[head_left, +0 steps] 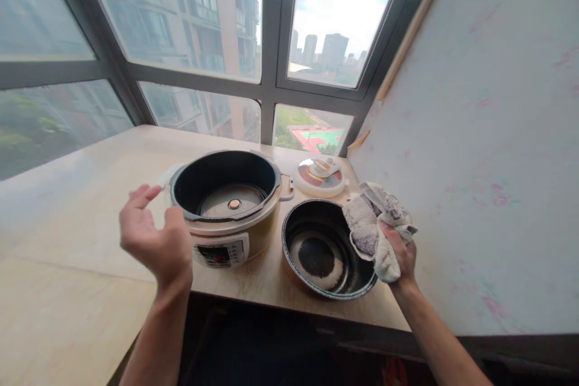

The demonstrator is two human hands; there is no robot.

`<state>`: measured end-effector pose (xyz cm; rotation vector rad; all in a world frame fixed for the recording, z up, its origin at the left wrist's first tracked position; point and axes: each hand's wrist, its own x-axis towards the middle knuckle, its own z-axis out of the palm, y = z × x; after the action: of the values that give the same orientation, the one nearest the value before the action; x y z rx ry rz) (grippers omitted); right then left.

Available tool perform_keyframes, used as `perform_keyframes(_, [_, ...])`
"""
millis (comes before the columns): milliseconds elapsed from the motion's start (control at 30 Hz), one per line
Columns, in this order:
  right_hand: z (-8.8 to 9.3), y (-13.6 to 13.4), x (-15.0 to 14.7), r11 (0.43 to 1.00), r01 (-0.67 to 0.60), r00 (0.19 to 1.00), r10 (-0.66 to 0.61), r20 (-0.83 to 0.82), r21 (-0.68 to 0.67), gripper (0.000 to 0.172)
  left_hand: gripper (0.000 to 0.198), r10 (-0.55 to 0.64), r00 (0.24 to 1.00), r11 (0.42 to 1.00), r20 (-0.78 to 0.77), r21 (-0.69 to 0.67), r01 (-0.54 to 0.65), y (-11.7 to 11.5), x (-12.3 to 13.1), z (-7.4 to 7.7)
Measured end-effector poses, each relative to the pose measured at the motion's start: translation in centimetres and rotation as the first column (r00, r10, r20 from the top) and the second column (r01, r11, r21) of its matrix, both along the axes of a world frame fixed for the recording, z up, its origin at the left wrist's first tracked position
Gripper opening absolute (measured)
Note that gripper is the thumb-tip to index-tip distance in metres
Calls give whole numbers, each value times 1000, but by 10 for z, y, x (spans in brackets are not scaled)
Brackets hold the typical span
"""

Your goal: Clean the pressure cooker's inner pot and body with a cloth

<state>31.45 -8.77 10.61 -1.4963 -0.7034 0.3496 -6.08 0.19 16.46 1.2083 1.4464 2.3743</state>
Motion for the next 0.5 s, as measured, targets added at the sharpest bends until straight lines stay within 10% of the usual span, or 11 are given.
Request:
perform_keyframes(67, [6, -1, 1, 1000, -17, 1000, 17, -10, 6, 47, 21, 159, 985, 933, 69, 314, -173, -34, 33, 1])
perform_keyframes(133, [17, 0, 3, 999, -53, 999, 53, 8, 11, 46, 20, 7, 998, 951, -70, 310, 15, -64, 68, -8])
perform_keyframes(233, [36, 5, 6, 979, -192, 978, 196, 71, -63, 45, 23, -369, 855, 908, -366, 55, 415, -89, 112, -35])
perform_keyframes(500, [62, 38, 3, 686, -536, 717, 678, 164, -493, 45, 36, -482, 870, 792, 101, -374, 482, -83, 146, -99])
